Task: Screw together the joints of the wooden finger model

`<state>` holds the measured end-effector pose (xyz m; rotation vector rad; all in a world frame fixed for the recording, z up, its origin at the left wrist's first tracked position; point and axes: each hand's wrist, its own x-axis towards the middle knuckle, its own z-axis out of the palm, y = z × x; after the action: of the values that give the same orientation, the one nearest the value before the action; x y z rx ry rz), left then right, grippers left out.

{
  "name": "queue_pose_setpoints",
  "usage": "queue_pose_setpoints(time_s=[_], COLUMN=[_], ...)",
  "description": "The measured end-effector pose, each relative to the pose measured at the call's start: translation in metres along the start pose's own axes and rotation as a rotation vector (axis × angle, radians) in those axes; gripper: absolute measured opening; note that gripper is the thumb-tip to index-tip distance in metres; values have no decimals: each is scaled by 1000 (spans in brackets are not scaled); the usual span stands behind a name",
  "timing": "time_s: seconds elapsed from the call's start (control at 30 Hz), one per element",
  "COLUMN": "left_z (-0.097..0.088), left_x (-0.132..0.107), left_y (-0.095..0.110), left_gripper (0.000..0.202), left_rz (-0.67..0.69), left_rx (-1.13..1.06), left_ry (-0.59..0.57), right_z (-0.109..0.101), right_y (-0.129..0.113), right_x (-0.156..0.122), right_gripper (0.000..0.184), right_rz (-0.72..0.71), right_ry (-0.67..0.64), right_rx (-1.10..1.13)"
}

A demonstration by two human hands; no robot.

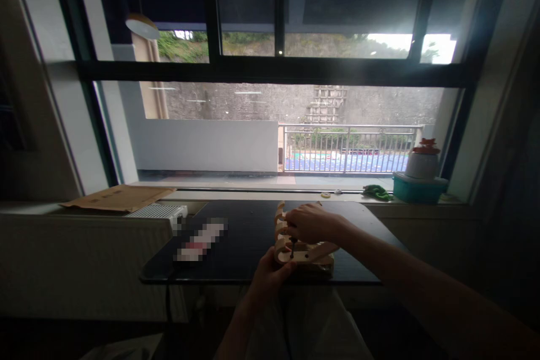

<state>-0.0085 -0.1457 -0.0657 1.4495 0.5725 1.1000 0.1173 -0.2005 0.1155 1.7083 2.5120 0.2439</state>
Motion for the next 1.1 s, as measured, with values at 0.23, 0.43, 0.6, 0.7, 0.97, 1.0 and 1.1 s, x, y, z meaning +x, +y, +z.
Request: queue_pose_setpoints(time_s=[0.23, 0.43, 0.6, 0.7, 0.97, 1.0, 1.1], left_z=[-3, -1, -1, -2, -1, -1, -3], left_x=[1, 0, 0, 0, 0, 1, 1], left_y=[-6, -1, -3, -3, -4, -5, -9], left_gripper=[34, 32, 31, 29, 30, 30, 30], left_rz=[5, 13, 12, 20, 17, 18, 29], left_rx=[21, 40, 22, 11, 7, 16, 43], left_ry=[-8, 7, 15, 3, -4, 0, 0], right_z=[-7, -15, -3, 7, 1, -2, -11], right_y=[4, -1, 3, 9, 6, 5, 2], right_x=[-2, -1, -2, -3, -3, -4, -5], right_gripper=[25, 21, 25, 32, 35, 33, 24], right_rz=[-20, -59, -44, -21, 3, -2, -36], right_ry=[-18, -25, 19, 48, 58, 47, 20], right_rx=[28, 6, 38, 58, 72, 70, 49])
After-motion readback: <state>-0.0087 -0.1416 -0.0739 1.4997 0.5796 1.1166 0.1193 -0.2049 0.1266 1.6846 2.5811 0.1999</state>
